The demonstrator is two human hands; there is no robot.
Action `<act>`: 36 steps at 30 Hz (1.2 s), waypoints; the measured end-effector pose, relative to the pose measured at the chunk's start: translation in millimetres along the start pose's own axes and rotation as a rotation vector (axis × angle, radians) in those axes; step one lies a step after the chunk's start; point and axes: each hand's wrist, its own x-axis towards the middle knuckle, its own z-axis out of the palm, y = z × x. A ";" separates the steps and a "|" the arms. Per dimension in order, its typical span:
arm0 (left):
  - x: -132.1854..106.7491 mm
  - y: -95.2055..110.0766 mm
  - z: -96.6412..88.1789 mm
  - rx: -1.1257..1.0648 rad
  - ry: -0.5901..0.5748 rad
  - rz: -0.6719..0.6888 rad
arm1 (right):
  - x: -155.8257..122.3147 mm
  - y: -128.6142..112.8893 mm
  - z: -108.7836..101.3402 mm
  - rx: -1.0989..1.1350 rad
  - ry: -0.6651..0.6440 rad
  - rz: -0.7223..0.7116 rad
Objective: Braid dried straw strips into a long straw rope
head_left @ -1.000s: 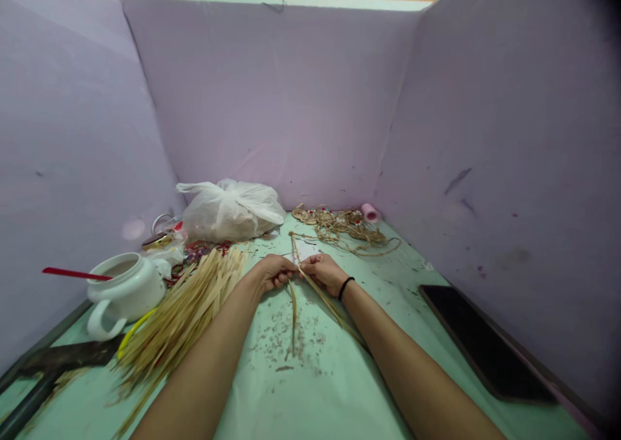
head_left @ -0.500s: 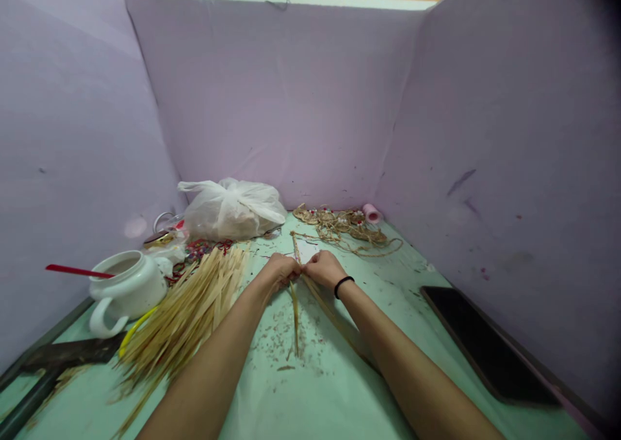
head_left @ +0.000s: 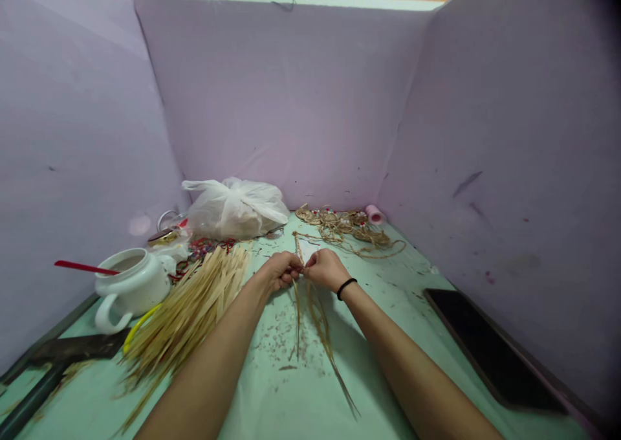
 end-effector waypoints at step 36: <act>3.7 -4.9 -20.3 0.165 -0.075 0.044 | -5.7 -9.6 3.2 0.983 -0.360 0.373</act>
